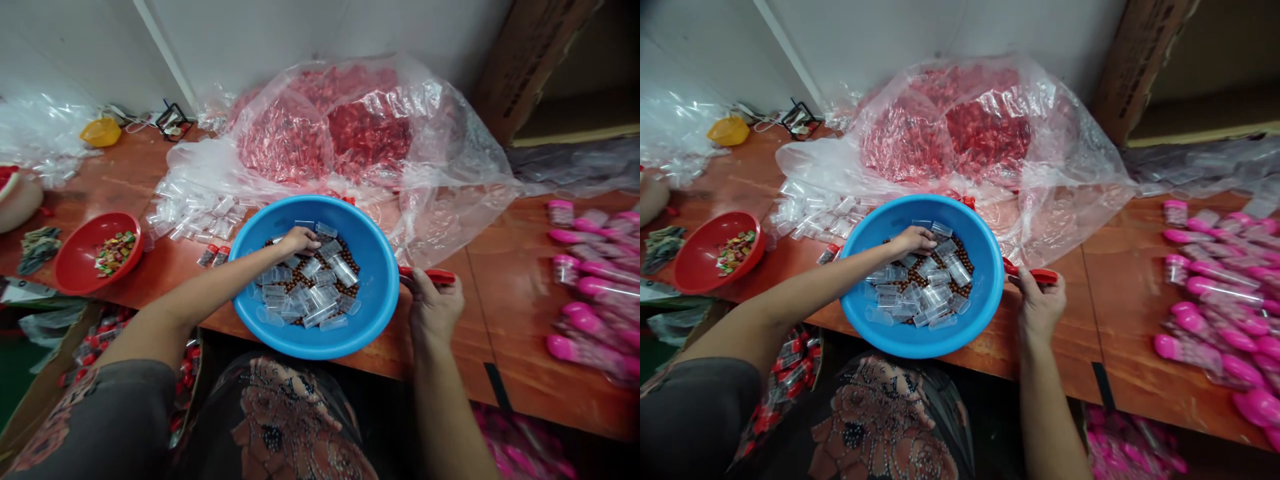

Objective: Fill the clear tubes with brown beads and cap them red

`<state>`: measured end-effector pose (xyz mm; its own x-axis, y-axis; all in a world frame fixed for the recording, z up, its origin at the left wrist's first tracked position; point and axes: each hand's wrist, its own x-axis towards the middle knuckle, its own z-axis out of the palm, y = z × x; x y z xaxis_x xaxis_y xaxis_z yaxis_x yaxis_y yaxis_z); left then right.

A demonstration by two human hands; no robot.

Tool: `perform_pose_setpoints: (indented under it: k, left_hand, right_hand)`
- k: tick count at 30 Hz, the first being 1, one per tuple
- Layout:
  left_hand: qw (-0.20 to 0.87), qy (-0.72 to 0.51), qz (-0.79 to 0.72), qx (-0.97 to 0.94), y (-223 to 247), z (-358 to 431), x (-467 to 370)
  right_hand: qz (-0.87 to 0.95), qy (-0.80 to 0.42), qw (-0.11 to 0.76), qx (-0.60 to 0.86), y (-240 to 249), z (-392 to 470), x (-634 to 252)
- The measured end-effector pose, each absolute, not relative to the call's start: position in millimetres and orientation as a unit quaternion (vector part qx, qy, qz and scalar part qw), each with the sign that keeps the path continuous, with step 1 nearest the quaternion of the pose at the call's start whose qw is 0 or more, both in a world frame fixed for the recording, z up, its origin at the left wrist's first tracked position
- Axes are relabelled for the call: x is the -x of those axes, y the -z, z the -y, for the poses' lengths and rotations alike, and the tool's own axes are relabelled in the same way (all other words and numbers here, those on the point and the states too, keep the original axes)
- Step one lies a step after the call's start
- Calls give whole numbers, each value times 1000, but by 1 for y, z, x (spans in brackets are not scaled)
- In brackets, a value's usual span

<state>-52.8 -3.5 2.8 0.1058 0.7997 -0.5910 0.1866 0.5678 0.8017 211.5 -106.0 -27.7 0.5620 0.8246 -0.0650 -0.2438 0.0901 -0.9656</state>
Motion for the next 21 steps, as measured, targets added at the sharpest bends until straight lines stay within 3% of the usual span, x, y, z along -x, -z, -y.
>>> perform_pose_setpoints:
  k: [12,21]
  left_hand:
    - [761,-336,-455,-318,-78,70,79]
    - [721,-393,-423,-383,-89,121,89]
  right_hand:
    - [244,-457,721,460,-24,120,-195]
    - [290,-566,631,444,-57,130,-158]
